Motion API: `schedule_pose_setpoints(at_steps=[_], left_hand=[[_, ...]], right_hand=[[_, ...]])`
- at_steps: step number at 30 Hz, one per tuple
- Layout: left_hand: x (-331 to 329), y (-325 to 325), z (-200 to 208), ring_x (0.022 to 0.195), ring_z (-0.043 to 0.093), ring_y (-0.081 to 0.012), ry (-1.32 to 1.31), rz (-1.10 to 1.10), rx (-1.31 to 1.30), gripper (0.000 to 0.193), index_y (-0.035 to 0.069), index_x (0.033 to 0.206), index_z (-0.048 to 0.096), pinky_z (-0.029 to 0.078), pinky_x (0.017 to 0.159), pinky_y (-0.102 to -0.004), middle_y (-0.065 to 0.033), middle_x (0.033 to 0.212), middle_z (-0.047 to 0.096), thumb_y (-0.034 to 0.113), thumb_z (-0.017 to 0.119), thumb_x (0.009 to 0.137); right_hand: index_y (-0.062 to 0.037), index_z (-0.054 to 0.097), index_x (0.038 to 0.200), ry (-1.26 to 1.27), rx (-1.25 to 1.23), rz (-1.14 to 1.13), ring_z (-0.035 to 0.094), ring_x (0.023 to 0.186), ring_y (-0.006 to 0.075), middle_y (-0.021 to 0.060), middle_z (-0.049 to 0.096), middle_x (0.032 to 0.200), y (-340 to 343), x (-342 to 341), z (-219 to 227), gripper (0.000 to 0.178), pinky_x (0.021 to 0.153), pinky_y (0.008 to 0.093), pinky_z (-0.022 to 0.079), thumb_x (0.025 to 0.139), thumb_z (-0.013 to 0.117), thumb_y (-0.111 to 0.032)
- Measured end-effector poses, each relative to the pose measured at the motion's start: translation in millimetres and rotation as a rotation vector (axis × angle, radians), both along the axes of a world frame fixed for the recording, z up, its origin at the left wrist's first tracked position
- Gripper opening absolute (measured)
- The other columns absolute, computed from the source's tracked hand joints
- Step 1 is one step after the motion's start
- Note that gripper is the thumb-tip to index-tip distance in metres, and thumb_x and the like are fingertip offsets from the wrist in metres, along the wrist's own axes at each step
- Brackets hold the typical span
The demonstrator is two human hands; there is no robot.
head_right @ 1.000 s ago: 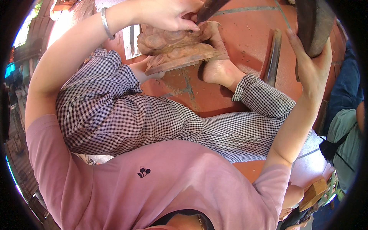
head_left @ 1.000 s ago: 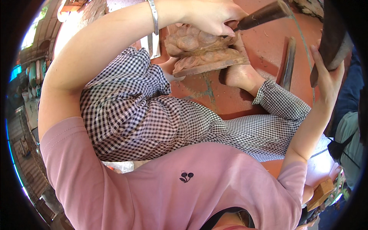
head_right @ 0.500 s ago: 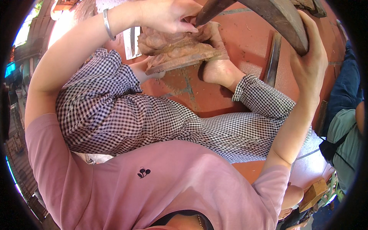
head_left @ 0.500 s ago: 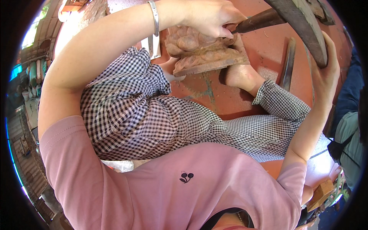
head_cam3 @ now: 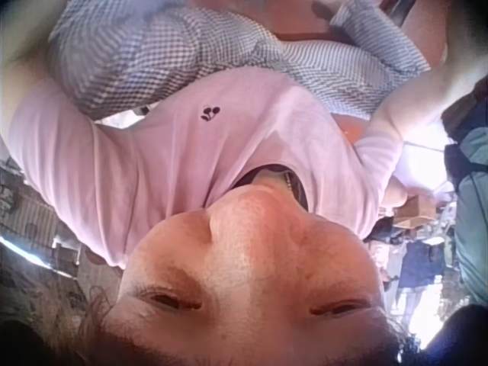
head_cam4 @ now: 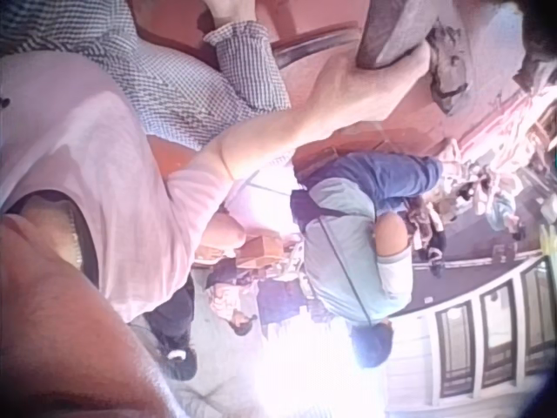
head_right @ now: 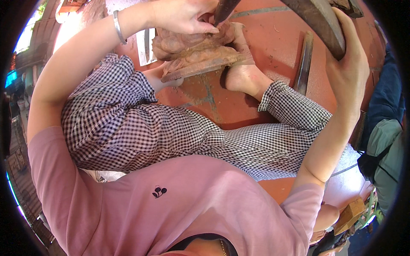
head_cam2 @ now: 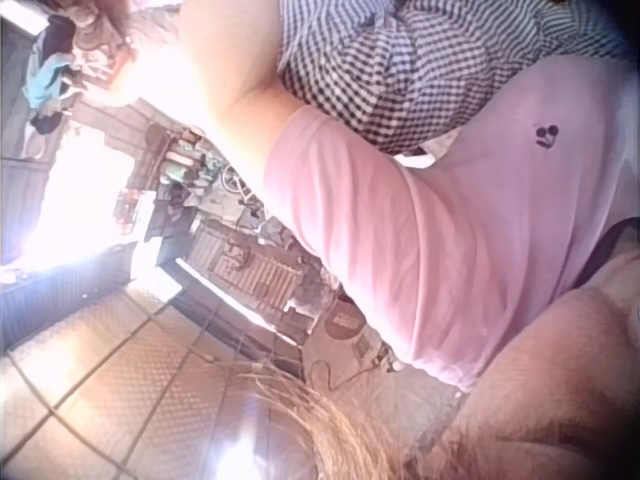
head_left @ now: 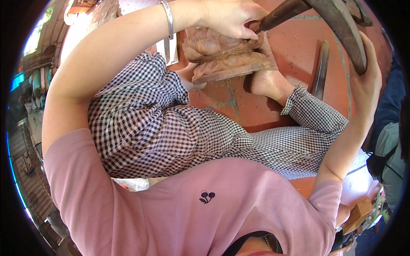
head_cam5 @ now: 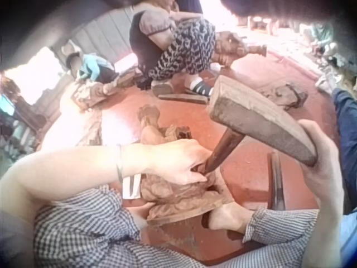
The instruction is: The person is carving a wooden object using a chisel and a mallet. They hold the chisel in their left hand and strike it with the mallet in their right hand to shape the wood. The person occasionally reaches for different chisels from a nearby basket.
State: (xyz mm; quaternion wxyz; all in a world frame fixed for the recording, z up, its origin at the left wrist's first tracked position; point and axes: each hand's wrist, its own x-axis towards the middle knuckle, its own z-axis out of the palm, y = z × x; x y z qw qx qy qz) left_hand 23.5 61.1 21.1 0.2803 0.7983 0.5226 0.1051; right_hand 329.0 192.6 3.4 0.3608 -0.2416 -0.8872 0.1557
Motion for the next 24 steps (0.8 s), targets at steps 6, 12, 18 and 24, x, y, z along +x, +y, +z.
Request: schedule_pose_setpoints(at_steps=[6, 12, 18, 24], left_hand=[[0.3, 0.6, 2.5, 0.07, 0.063, -0.0377, 0.023, 0.018, -0.045, 0.022, 0.0, 0.088, 0.061, 0.05, 0.063, -0.0451, -0.0185, 0.071, 0.062, 0.018, 0.07, 0.077], [-0.5, -0.2, 2.7, 0.07, 0.063, -0.0368, 0.017, 0.017, -0.027, 0.021, 0.001, 0.087, 0.062, 0.049, 0.064, -0.0439, -0.0183, 0.072, 0.063, 0.018, 0.07, 0.078], [-1.3, -3.2, -1.1, 0.07, 0.063, -0.0366, 0.04, 0.01, 0.025, 0.021, 0.002, 0.087, 0.063, 0.049, 0.064, -0.0439, -0.0178, 0.074, 0.064, 0.019, 0.069, 0.078], [-3.7, -12.7, -3.9, 0.071, 0.064, -0.0366, 0.054, 0.058, 0.02, 0.021, 0.001, 0.085, 0.062, 0.049, 0.064, -0.0441, -0.0178, 0.074, 0.064, 0.02, 0.068, 0.079]], right_hand=[[-0.0061, 0.056, 0.127, 0.052, -0.227, -0.111, 0.067, 0.1, 0.0218, 0.0103, 0.068, 0.109, -0.2, 1.4, -7.1, 0.044, 0.086, 0.0332, 0.052, 0.086, 0.072, -0.013], [-0.0058, 0.059, 0.124, 0.034, -0.231, -0.219, 0.064, 0.105, 0.0176, 0.0082, 0.068, 0.11, -17.3, -8.6, 7.7, 0.04, 0.091, 0.0311, 0.048, 0.086, 0.071, -0.008], [-0.0064, 0.056, 0.128, -0.101, -0.061, -0.144, 0.064, 0.104, 0.0178, 0.0091, 0.068, 0.11, -17.5, -7.1, 19.1, 0.045, 0.09, 0.0308, 0.049, 0.085, 0.071, -0.008], [-0.0013, 0.057, 0.124, -0.264, 0.014, -0.247, 0.064, 0.103, 0.0164, 0.0077, 0.068, 0.108, -27.1, -14.5, 19.9, 0.039, 0.09, 0.0306, 0.049, 0.088, 0.069, -0.007]])
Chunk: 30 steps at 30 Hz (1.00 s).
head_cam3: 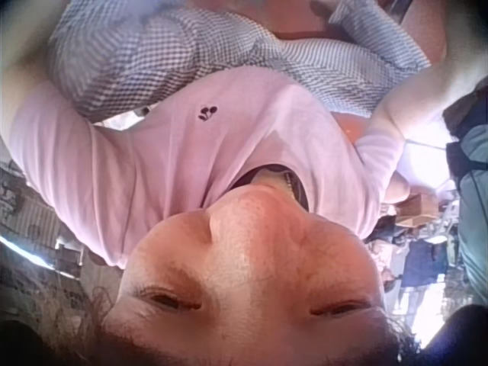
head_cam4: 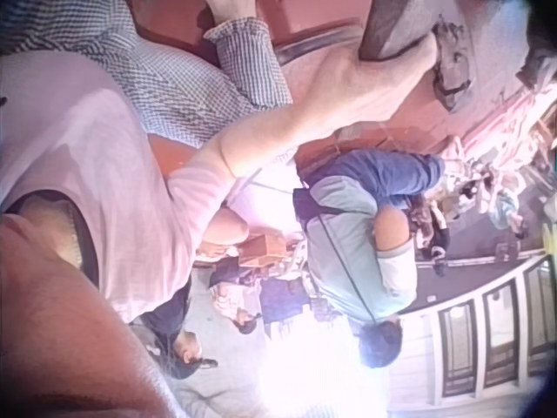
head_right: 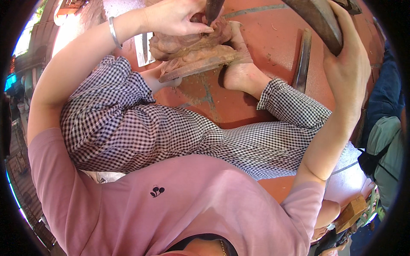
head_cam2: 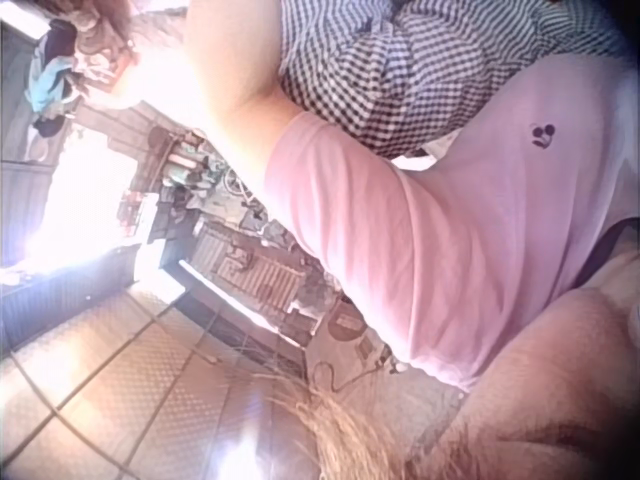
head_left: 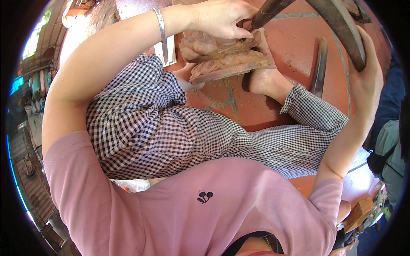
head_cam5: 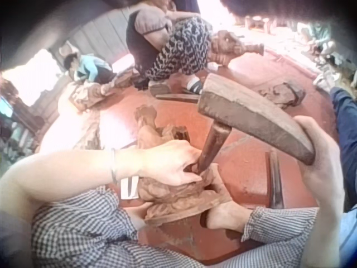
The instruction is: The person is carving a wooden object using a chisel and a mallet. They hold the chisel in their left hand and strike it with the mallet in their right hand to shape the wood. The person occasionally reaches for different chisels from a nearby basket.
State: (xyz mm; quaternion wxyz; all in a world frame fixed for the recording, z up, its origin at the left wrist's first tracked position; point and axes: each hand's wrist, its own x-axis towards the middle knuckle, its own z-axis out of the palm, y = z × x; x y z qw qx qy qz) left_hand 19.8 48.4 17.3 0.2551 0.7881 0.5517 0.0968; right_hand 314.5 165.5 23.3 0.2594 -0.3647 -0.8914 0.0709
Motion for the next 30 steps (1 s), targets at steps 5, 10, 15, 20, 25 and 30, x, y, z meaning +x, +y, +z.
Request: schedule_pose_setpoints(at_steps=[5, 10, 15, 20, 25, 30], left_hand=[[-0.1, 0.5, 1.6, 0.073, 0.063, -0.0371, -0.011, 0.014, -0.044, 0.023, 0.001, 0.086, 0.061, 0.049, 0.065, -0.0446, -0.018, 0.075, 0.064, 0.022, 0.068, 0.08], [0.0, 7.9, -10.2, 0.076, 0.062, -0.0367, 0.007, -0.069, 0.103, 0.025, 0.003, 0.088, 0.061, 0.049, 0.068, -0.0455, -0.0171, 0.078, 0.063, 0.025, 0.07, 0.08], [-7.6, -5.9, -18.2, 0.075, 0.062, -0.0358, 0.042, -0.056, 0.2, 0.025, 0.002, 0.088, 0.061, 0.049, 0.066, -0.0452, -0.0168, 0.078, 0.062, 0.024, 0.07, 0.08], [-3.1, -7.3, -7.6, 0.074, 0.064, -0.035, -0.197, 0.112, -0.038, 0.02, 0.001, 0.088, 0.062, 0.051, 0.065, -0.0424, -0.0177, 0.079, 0.064, 0.018, 0.069, 0.08], [-1.9, -7.4, 4.1, 0.076, 0.065, -0.0344, -0.138, 0.118, -0.1, 0.017, 0.002, 0.09, 0.063, 0.051, 0.068, -0.0413, -0.0182, 0.08, 0.065, 0.015, 0.068, 0.081], [-0.9, -3.2, -12.0, 0.073, 0.063, -0.0362, -0.166, -0.01, 0.115, 0.018, 0.002, 0.087, 0.063, 0.05, 0.066, -0.042, -0.0179, 0.08, 0.063, 0.018, 0.07, 0.08]], right_hand=[[-0.0056, 0.056, 0.128, 0.313, -0.205, 0.128, 0.065, 0.104, 0.0185, 0.011, 0.068, 0.111, 14.2, 9.3, -22.8, 0.045, 0.089, 0.0311, 0.049, 0.085, 0.07, -0.005], [-0.0099, 0.055, 0.13, 0.265, -0.243, -0.071, 0.065, 0.105, 0.0191, 0.0104, 0.068, 0.111, -1.3, 12.3, -5.8, 0.049, 0.089, 0.0315, 0.05, 0.083, 0.071, -0.003], [-0.0076, 0.056, 0.129, 0.043, -0.071, 0.027, 0.064, 0.103, 0.014, 0.007, 0.068, 0.108, -9.4, -1.7, -1.2, 0.045, 0.088, 0.0296, 0.049, 0.087, 0.07, -0.006], [-0.0036, 0.055, 0.128, 0.308, -0.235, 0.094, 0.063, 0.098, 0.0122, 0.0056, 0.067, 0.104, 2.2, 2.4, -16.6, 0.043, 0.087, 0.0279, 0.05, 0.088, 0.071, -0.008], [-0.0051, 0.055, 0.129, 0.418, -0.288, 0.087, 0.067, 0.1, 0.0194, 0.0109, 0.068, 0.111, 10.2, 5.3, -27.3, 0.05, 0.087, 0.032, 0.054, 0.084, 0.076, -0.017], [-0.0039, 0.054, 0.129, 0.383, -0.261, 0.081, 0.066, 0.101, 0.0186, 0.0103, 0.067, 0.113, 1.6, 18.7, -16.9, 0.052, 0.087, 0.0311, 0.053, 0.084, 0.076, -0.016]])
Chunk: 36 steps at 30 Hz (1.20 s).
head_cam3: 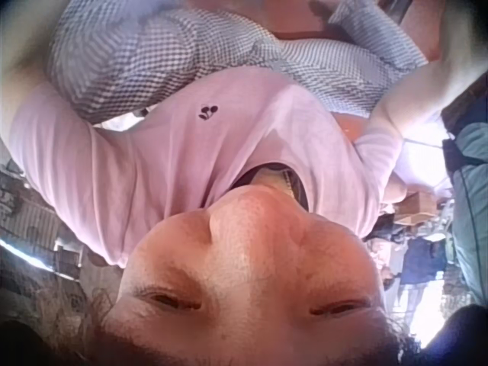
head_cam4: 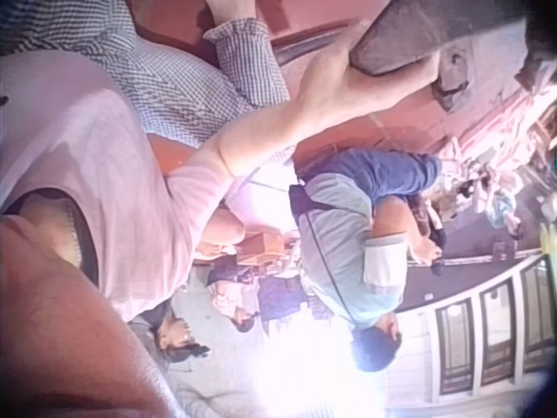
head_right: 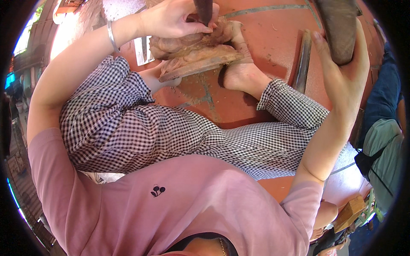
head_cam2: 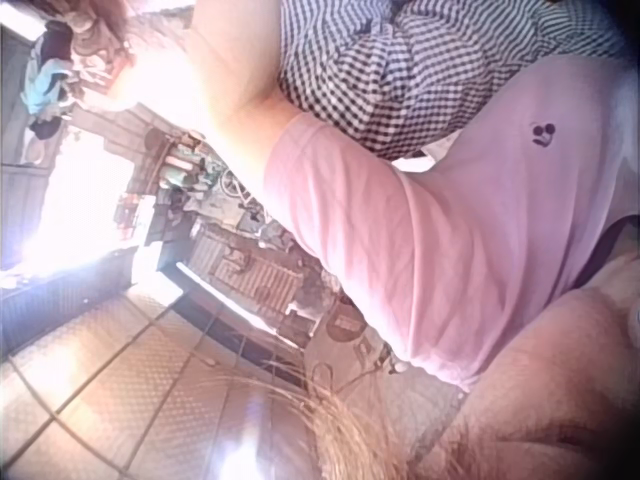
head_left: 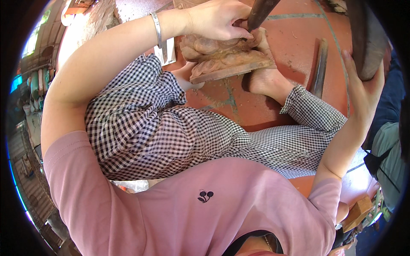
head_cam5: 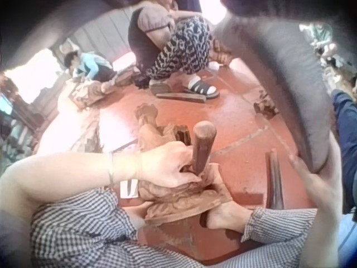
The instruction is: The person is carving a wooden object using a chisel and a mallet. They hold the chisel in their left hand and strike it with the mallet in their right hand to shape the wood. The person occasionally reaches for different chisels from a nearby basket.
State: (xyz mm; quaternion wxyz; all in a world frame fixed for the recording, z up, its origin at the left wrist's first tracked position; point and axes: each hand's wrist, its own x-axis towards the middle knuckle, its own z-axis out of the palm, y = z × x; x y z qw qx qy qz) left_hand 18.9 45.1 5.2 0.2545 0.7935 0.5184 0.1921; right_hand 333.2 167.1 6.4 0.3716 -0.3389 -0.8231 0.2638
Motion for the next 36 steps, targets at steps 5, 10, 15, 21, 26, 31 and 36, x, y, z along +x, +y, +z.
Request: schedule_pose_setpoints(at_steps=[5, 10, 15, 21, 26, 31, 36], left_hand=[[-4.6, -15.8, -2.1, 0.071, 0.062, -0.0371, 0.117, -0.002, 0.068, 0.022, 0.002, 0.081, 0.061, 0.05, 0.064, -0.0424, -0.0171, 0.076, 0.061, 0.021, 0.071, 0.079], [-4.4, -13.7, -2.1, 0.072, 0.062, -0.0366, 0.072, -0.037, 0.1, 0.024, 0.001, 0.079, 0.062, 0.05, 0.063, -0.0438, -0.0174, 0.077, 0.061, 0.023, 0.072, 0.078], [-1.5, 5.8, -12.0, 0.073, 0.063, -0.0367, 0.184, -0.073, 0.153, 0.025, 0.003, 0.083, 0.062, 0.05, 0.065, -0.0448, -0.0175, 0.078, 0.062, 0.025, 0.072, 0.078], [-3.9, -0.8, -6.7, 0.074, 0.063, -0.037, 0.194, -0.069, 0.125, 0.025, 0.003, 0.085, 0.062, 0.05, 0.066, -0.0457, -0.0175, 0.077, 0.062, 0.026, 0.069, 0.08], [-1.1, 0.0, -2.0, 0.074, 0.063, -0.0368, 0.159, -0.102, 0.074, 0.024, 0.004, 0.087, 0.063, 0.051, 0.066, -0.0456, -0.017, 0.077, 0.062, 0.026, 0.068, 0.081], [-1.8, -0.3, -5.8, 0.075, 0.063, -0.0365, 0.151, -0.082, 0.054, 0.024, 0.005, 0.09, 0.064, 0.05, 0.066, -0.0459, -0.0169, 0.077, 0.062, 0.027, 0.067, 0.082], [0.6, 0.3, -3.1, 0.075, 0.063, -0.0369, 0.202, -0.069, 0.075, 0.024, 0.006, 0.09, 0.064, 0.05, 0.066, -0.046, -0.0172, 0.077, 0.062, 0.028, 0.067, 0.082]], right_hand=[[-0.0014, 0.058, 0.12, -0.108, 0.282, 0.092, 0.064, 0.1, 0.0137, 0.009, 0.068, 0.104, -8.7, -23.3, 5.8, 0.037, 0.085, 0.0277, 0.051, 0.086, 0.072, -0.006], [-0.0091, 0.057, 0.125, 0.0, 0.154, 0.061, 0.065, 0.104, 0.0217, 0.0106, 0.067, 0.112, -6.1, -19.2, 3.5, 0.051, 0.087, 0.0303, 0.051, 0.077, 0.072, 0.002], [-0.0023, 0.059, 0.117, -0.338, 0.337, -0.079, 0.066, 0.096, 0.0173, 0.0096, 0.068, 0.101, -16.8, -13.3, 29.7, 0.036, 0.084, 0.0302, 0.051, 0.083, 0.072, -0.003], [-0.0086, 0.058, 0.124, -0.094, 0.169, -0.051, 0.065, 0.102, 0.0203, 0.0104, 0.067, 0.111, -8.1, -15.7, 11.9, 0.048, 0.086, 0.0303, 0.051, 0.079, 0.071, 0.002], [-0.0083, 0.058, 0.125, -0.024, 0.065, 0.0, 0.066, 0.101, 0.0197, 0.01, 0.067, 0.11, -11.3, -12.5, 14.0, 0.048, 0.085, 0.0297, 0.051, 0.08, 0.071, 0.0], [-0.0013, 0.057, 0.123, -0.405, 0.44, -0.101, 0.065, 0.097, 0.0161, 0.01, 0.068, 0.103, -20.7, -19.8, 30.1, 0.044, 0.082, 0.03, 0.052, 0.082, 0.073, -0.003], [-0.0135, 0.057, 0.128, 0.0, 0.118, -0.006, 0.066, 0.103, 0.023, 0.0099, 0.068, 0.112, -3.6, -8.6, 5.1, 0.056, 0.085, 0.0316, 0.053, 0.076, 0.074, 0.0]])
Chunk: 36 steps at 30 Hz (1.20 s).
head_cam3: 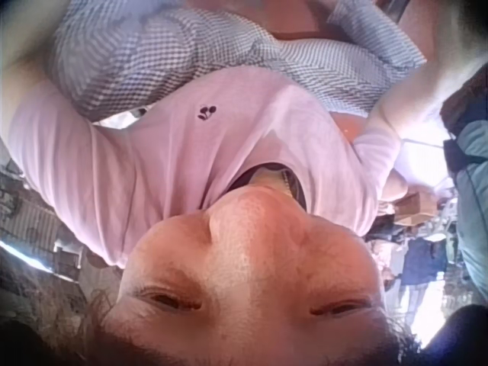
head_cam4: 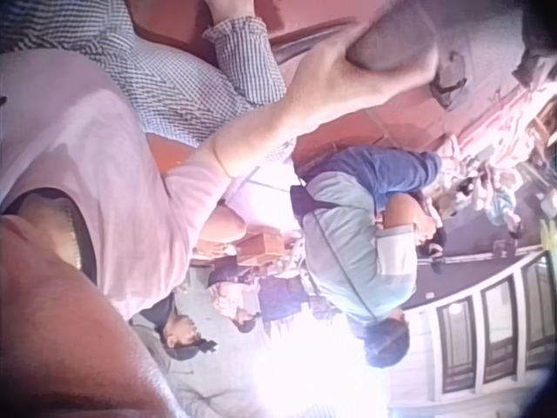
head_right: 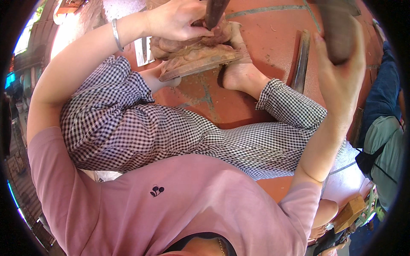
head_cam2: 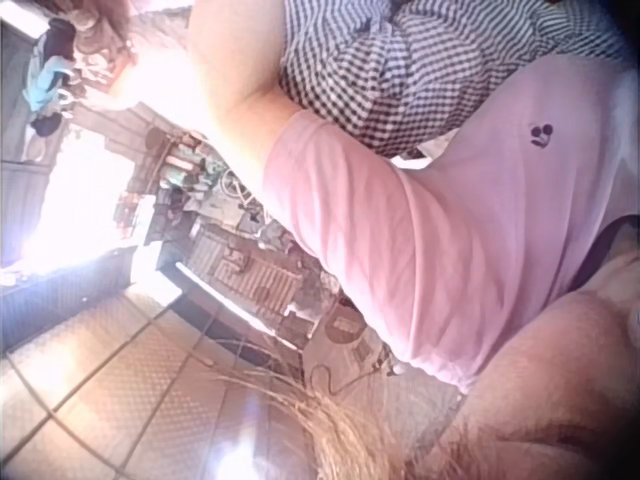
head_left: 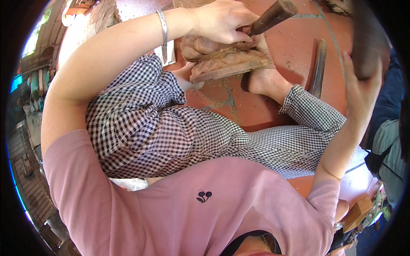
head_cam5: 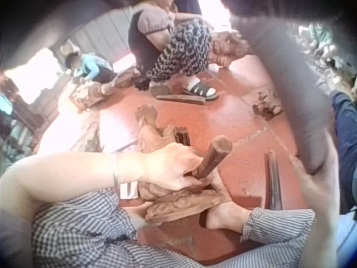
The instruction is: The person is carving a wooden object using a chisel and a mallet. They hold the chisel in their left hand and strike it with the mallet in their right hand to shape the wood. The person occasionally reaches for different chisels from a nearby basket.
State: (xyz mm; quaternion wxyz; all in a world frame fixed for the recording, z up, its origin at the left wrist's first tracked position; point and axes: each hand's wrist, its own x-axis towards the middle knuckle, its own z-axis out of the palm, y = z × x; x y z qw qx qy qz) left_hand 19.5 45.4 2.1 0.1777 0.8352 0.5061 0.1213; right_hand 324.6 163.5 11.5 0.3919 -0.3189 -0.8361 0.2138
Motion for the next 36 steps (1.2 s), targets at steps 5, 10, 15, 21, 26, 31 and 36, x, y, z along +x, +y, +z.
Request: schedule_pose_setpoints(at_steps=[5, 10, 15, 21, 26, 31, 36], left_hand=[[1.4, -0.8, 2.6, 0.075, 0.063, -0.0374, 0.046, 0.036, -0.04, 0.026, 0.005, 0.087, 0.063, 0.05, 0.066, -0.0462, -0.0173, 0.076, 0.061, 0.029, 0.068, 0.081], [-3.6, -0.4, -8.1, 0.077, 0.063, -0.0377, 0.075, 0.012, 0.031, 0.027, 0.005, 0.087, 0.063, 0.051, 0.067, -0.0467, -0.0175, 0.078, 0.061, 0.03, 0.068, 0.08], [2.6, 2.3, 0.3, 0.078, 0.063, -0.0376, 0.045, 0.014, -0.036, 0.027, 0.004, 0.087, 0.062, 0.051, 0.067, -0.0471, -0.0181, 0.081, 0.061, 0.029, 0.068, 0.08], [0.4, 3.6, -4.0, 0.078, 0.063, -0.0381, 0.093, 0.018, -0.008, 0.025, 0.006, 0.091, 0.063, 0.051, 0.068, -0.047, -0.0174, 0.079, 0.062, 0.028, 0.068, 0.08], [8.2, 5.2, 12.7, 0.077, 0.064, -0.0378, -0.071, 0.029, -0.192, 0.021, 0.009, 0.094, 0.064, 0.051, 0.068, -0.0467, -0.0161, 0.079, 0.063, 0.024, 0.068, 0.08], [6.0, 3.3, 8.9, 0.08, 0.063, -0.038, -0.039, 0.04, -0.175, 0.022, 0.009, 0.095, 0.063, 0.05, 0.072, -0.0471, -0.0172, 0.081, 0.063, 0.024, 0.068, 0.08], [2.9, -1.0, 4.6, 0.087, 0.061, -0.0381, 0.086, 0.061, -0.146, 0.024, 0.008, 0.095, 0.063, 0.049, 0.075, -0.0473, -0.0184, 0.088, 0.061, 0.027, 0.068, 0.081]], right_hand=[[-0.0052, 0.058, 0.122, -0.196, 0.106, -0.088, 0.067, 0.099, 0.0202, 0.0109, 0.068, 0.108, -12.9, -12.1, 19.3, 0.043, 0.084, 0.03, 0.052, 0.081, 0.073, -0.002], [-0.0053, 0.057, 0.124, -0.234, 0.123, -0.013, 0.065, 0.103, 0.0209, 0.0123, 0.067, 0.112, -7.2, -7.8, 10.6, 0.047, 0.087, 0.0307, 0.051, 0.081, 0.073, -0.002], [-0.0141, 0.056, 0.13, 0.137, -0.144, -0.126, 0.064, 0.11, 0.026, 0.0134, 0.065, 0.119, -0.1, -2.5, -3.1, 0.056, 0.089, 0.0317, 0.05, 0.079, 0.071, 0.002], [-0.0071, 0.056, 0.128, -0.212, 0.199, -0.036, 0.066, 0.102, 0.0212, 0.0113, 0.067, 0.109, -11.2, -11.0, 22.8, 0.049, 0.086, 0.0308, 0.051, 0.082, 0.07, 0.002], [-0.0182, 0.055, 0.134, -0.235, 0.134, 0.0, 0.062, 0.113, 0.0257, 0.009, 0.065, 0.121, -5.4, -0.9, 10.4, 0.06, 0.093, 0.0333, 0.049, 0.08, 0.069, 0.002], [-0.023, 0.055, 0.134, -0.099, 0.147, -0.016, 0.063, 0.112, 0.0255, 0.0104, 0.064, 0.121, -8.0, -12.4, 20.5, 0.063, 0.093, 0.0327, 0.049, 0.078, 0.069, 0.004], [-0.0179, 0.053, 0.137, -0.431, 0.238, -0.091, 0.063, 0.112, 0.0223, 0.0068, 0.065, 0.122, -8.7, -7.6, 21.0, 0.058, 0.094, 0.0335, 0.05, 0.083, 0.071, -0.005]])
